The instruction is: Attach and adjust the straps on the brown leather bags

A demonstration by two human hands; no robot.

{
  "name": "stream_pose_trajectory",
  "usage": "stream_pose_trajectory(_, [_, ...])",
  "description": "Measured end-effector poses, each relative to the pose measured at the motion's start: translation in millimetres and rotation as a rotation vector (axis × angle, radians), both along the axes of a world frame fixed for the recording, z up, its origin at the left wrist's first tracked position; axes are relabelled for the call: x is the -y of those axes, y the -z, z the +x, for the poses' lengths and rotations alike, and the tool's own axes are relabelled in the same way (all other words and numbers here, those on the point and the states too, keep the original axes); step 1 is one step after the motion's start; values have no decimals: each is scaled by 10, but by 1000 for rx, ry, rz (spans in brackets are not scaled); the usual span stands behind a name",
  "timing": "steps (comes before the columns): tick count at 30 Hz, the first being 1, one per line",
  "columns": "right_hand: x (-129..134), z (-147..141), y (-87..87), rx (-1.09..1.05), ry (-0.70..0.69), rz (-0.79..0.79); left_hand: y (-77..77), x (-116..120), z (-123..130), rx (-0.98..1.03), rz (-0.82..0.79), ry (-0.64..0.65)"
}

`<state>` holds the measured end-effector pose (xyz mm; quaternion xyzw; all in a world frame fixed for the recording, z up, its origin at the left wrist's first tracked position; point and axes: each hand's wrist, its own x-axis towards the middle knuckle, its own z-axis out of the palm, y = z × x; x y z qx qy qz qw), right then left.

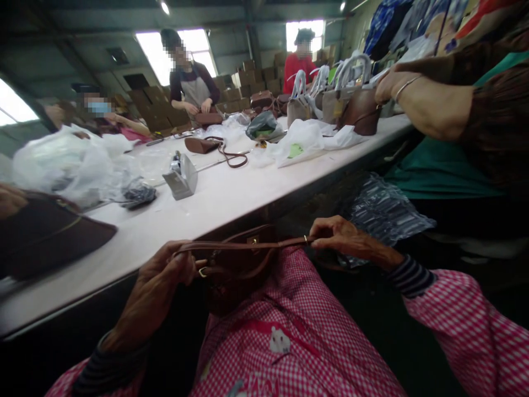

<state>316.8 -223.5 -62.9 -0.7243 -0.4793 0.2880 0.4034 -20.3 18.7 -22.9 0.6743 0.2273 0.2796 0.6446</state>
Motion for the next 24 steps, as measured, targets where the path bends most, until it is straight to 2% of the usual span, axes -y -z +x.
stream_pose_trajectory(3, [-105,18,-158,-41,77,14,-50,64,130,42,-90,-44])
stream_pose_trajectory(7, [-347,-162,-220,-223,99,89,-85,173,325,100,-240,-13])
stream_pose_trajectory(10, [-573,-415,-294,-200,-55,135,-98,210,447,119,-248,-1])
stream_pose_trajectory(14, [-857,-735,-396,182,-309,140,-152,200,539,120,-194,-7])
stream_pose_trajectory(17, [-1036,-897,-421,393,-408,113,-194,183,555,120,-200,19])
stream_pose_trajectory(19, [-1138,-939,-437,408,-404,70,-207,170,545,117,-212,44])
stream_pose_trajectory(22, [-1265,-891,-475,249,-397,66,-205,146,517,115,-252,56])
stream_pose_trajectory(24, [-1329,-823,-489,178,-460,73,-201,136,506,109,-272,53])
